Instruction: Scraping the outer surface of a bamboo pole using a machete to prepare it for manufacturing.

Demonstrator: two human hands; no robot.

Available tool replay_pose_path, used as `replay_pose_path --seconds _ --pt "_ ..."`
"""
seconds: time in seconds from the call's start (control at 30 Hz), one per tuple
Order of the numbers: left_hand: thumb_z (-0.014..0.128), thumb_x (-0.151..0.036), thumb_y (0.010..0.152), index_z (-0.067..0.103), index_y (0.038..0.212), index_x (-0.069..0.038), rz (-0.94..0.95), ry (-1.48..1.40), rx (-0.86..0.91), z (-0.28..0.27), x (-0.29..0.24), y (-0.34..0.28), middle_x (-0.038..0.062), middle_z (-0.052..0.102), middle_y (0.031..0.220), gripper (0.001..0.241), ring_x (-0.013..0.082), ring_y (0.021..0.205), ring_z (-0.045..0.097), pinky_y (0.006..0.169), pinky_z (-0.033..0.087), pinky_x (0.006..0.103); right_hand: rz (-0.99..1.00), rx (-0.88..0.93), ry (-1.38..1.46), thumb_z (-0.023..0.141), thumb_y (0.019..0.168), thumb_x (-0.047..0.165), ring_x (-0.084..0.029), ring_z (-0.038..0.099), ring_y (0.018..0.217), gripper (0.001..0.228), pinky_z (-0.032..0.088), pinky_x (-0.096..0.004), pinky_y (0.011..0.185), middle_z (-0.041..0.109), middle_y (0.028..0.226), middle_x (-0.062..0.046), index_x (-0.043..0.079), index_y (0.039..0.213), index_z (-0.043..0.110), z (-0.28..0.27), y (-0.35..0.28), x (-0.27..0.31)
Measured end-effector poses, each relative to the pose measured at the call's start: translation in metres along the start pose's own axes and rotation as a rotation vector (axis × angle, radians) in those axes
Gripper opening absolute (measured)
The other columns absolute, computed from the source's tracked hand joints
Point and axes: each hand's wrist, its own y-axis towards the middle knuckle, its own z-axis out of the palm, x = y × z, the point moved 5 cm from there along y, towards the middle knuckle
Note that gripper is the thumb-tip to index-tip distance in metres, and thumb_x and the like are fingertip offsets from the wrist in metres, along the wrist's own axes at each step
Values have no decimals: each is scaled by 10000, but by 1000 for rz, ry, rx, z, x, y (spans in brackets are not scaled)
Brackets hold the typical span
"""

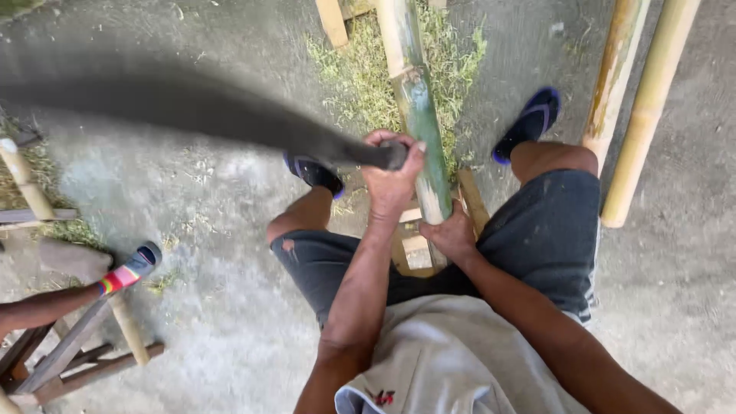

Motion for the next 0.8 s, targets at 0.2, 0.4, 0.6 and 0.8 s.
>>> replay_pose_path --seconds 0.2,0.4,0.6,0.8 --pt "794 -108 809 557 1102 -13 -281 649 24 -41 34 -11 59 711 819 389 149 701 707 655 609 304 21 37 67 850 649 365 -341 725 1047 906 565 -413 936 726 1126 -237 -59 1361 481 -1 -19 -4" --pt "799 -169 810 571 1125 -31 -411 961 139 -71 100 -54 161 746 836 413 339 775 748 737 613 445 29 10 -1 858 653 343 -353 718 1009 888 563 -411 906 717 1092 -246 -79 1336 479 -6 -18 -2" --pt "816 -176 813 560 1142 -41 -237 968 78 -49 68 -32 150 737 807 439 340 742 756 724 611 458 -48 5 50 854 653 339 -326 740 988 829 578 -393 899 739 1074 -227 -76 1284 513 1 -8 -8" --pt "772 -243 916 511 1157 -10 -178 829 181 -27 21 -30 108 688 747 424 240 639 735 595 612 391 -14 10 98 852 646 315 -313 739 982 839 579 -384 892 739 1078 -214 -65 1313 512 -2 -14 -3"
